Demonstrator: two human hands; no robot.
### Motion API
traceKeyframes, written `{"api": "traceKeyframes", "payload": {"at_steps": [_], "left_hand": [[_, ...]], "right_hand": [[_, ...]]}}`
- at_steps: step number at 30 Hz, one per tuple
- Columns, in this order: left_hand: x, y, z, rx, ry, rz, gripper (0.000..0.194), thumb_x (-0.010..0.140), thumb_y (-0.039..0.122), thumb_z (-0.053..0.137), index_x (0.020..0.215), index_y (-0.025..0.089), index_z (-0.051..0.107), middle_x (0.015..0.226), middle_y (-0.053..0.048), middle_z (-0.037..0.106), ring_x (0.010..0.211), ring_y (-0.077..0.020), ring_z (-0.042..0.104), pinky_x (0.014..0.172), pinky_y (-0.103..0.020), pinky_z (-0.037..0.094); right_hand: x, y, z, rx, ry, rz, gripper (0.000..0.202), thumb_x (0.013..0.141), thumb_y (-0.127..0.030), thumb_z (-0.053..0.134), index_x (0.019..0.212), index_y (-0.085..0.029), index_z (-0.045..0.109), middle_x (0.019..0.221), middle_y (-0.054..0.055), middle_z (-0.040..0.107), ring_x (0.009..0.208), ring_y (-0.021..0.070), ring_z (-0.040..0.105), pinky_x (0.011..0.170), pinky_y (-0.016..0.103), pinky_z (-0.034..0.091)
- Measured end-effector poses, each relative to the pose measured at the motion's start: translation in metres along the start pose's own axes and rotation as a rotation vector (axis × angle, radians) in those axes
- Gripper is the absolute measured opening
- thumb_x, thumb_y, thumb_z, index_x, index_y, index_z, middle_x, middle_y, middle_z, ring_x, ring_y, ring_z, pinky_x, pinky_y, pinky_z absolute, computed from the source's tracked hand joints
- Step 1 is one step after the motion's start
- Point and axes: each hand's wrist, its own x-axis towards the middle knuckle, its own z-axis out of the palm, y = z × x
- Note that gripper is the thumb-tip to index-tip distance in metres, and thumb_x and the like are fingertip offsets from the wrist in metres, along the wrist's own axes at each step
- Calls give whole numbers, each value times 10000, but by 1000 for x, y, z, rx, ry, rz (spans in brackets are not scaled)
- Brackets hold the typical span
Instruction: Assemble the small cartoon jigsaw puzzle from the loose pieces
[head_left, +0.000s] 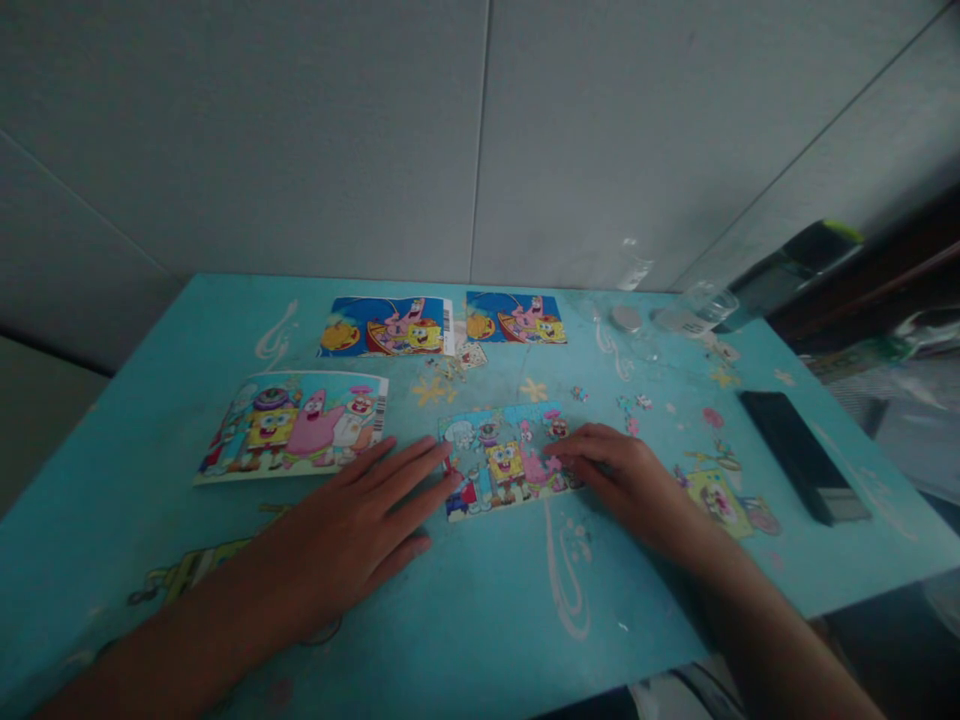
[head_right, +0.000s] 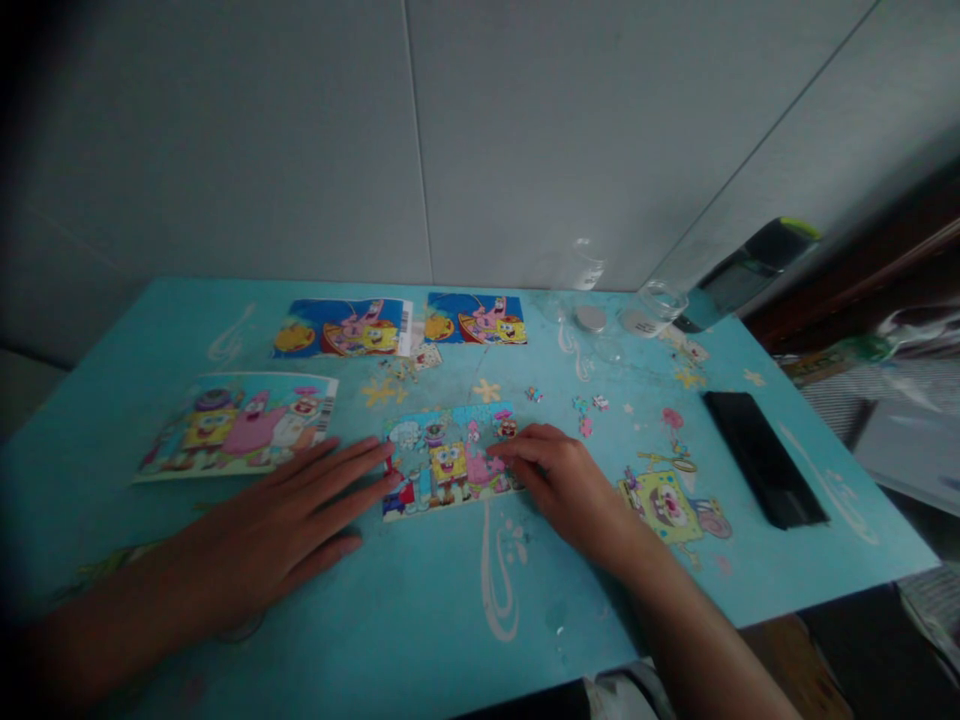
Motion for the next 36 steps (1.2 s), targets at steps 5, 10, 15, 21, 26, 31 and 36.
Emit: {"api": "traceKeyframes", "payload": {"at_steps": [5, 10, 15, 21, 26, 31, 36], "left_hand": [[-1, 0, 0, 11, -7, -6, 504, 1108, 370, 464, 1604, 288, 412, 1686, -48, 362, 1524, -249, 390, 1316, -448, 165], [0, -1, 1, 4, 2, 0, 494, 1109, 375, 465, 1594, 285, 429, 1669, -59, 393, 1524, -251, 393, 1310, -453, 188], [0, -1, 1, -4, 5, 1, 500, 1107, 373, 470, 1598, 289, 421, 1670, -57, 391, 1527, -251, 389, 1312, -455, 187], [1, -1, 0, 12, 2, 8, 484, 1112, 386, 457, 1585, 283, 444, 1663, -62, 402, 1526, -246, 389, 1312, -446, 172], [0, -1, 0, 17, -5, -3, 501, 1109, 387, 465, 1597, 281, 424, 1683, -59, 368, 1529, -247, 382, 1315, -438, 156], [1, 0, -1, -14, 2, -12, 496, 1105, 375, 476, 1593, 297, 429, 1667, -57, 396, 1514, -252, 409, 1311, -458, 187], [2, 0, -2, 33, 14, 18, 477, 1113, 366, 452, 1579, 262, 452, 1674, -65, 382, 1523, -240, 390, 1318, -429, 132]], "right_hand": [[2, 0, 4, -44, -2, -39, 283, 1044, -192, 532, 1169, -260, 777, 1048, 70, 740, 963, 192, 699, 861, 324, 561], [3, 2, 7, -113, -1, -50, 301, 1035, -169, 540, 1176, -273, 785, 1025, 70, 734, 959, 201, 690, 840, 331, 562], [4, 3, 10, -154, 13, -66, 306, 1033, -165, 544, 1180, -271, 790, 1029, 82, 733, 981, 217, 683, 865, 363, 566], [3, 2, 12, -210, 25, -107, 298, 1045, -183, 541, 1211, -253, 778, 1060, 94, 722, 993, 231, 663, 884, 390, 565], [3, -1, 14, -270, 34, -117, 294, 1033, -159, 552, 1208, -234, 777, 1079, 107, 719, 1010, 244, 665, 898, 398, 573], [3, 1, 15, -348, 29, -130, 271, 1023, -155, 571, 1198, -217, 767, 1126, 124, 704, 1031, 257, 668, 916, 423, 580], [3, 1, 16, -412, 35, -169, 243, 1023, -140, 563, 1162, -192, 755, 1154, 134, 698, 1048, 259, 663, 921, 423, 569]]}}
